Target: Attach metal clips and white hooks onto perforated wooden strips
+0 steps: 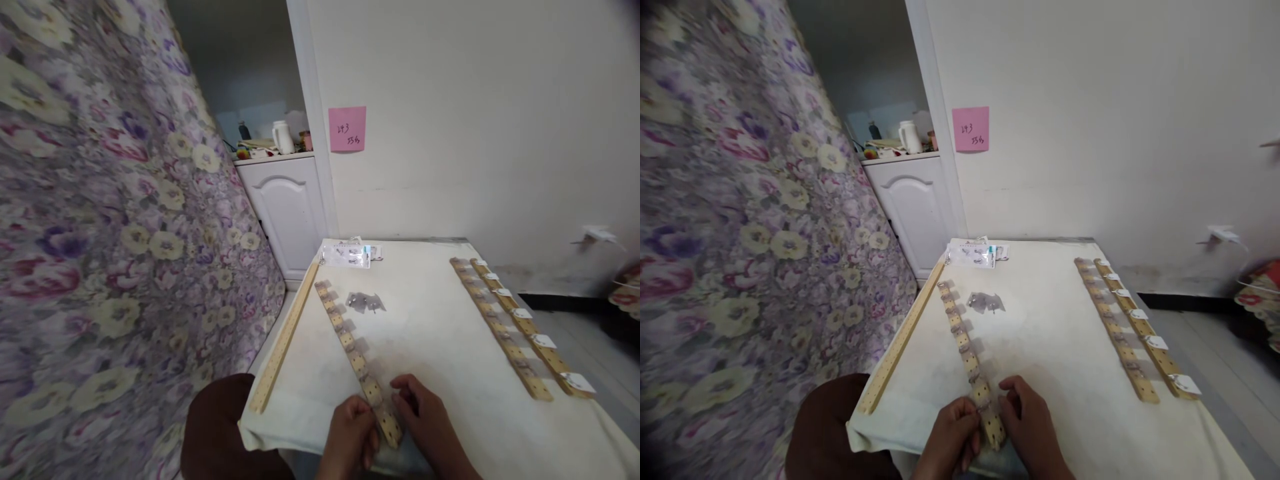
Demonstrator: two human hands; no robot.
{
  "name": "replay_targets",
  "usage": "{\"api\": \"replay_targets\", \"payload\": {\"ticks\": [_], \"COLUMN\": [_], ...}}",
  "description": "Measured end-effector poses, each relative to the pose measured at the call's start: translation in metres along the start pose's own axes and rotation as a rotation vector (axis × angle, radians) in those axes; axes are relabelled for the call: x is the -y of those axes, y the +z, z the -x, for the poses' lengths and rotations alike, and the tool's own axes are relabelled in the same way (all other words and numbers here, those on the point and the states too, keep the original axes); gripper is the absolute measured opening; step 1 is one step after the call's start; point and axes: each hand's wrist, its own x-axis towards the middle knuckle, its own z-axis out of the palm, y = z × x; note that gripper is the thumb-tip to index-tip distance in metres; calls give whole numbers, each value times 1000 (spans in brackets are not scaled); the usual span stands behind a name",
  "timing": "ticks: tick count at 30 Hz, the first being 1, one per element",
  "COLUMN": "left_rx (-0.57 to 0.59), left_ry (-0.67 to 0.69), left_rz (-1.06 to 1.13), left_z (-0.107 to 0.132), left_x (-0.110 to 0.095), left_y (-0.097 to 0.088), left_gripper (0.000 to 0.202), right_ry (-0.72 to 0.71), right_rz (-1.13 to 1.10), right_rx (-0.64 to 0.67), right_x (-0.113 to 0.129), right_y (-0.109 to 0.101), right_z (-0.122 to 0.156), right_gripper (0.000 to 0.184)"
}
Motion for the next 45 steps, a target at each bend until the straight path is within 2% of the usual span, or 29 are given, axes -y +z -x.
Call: {"api": "replay_targets", "payload": {"ticks": [10, 29, 45], "left_rx": [11, 6, 10], "left_ry": [21, -10, 3], "left_rz": [-76, -132, -150], "left_z": [-6, -7, -7], "left_x": [7, 11, 7], "left_y": [-2, -2, -1], "left_gripper": [7, 3, 9], "right_ry": [27, 30, 38], "right_rz": [13, 56, 56], "right_rx": [-8, 53, 13], "right_x": [3, -2, 3], "right_y": [-1, 1, -3], "right_z": [0, 1, 2], "right_gripper": [20, 22, 21]}}
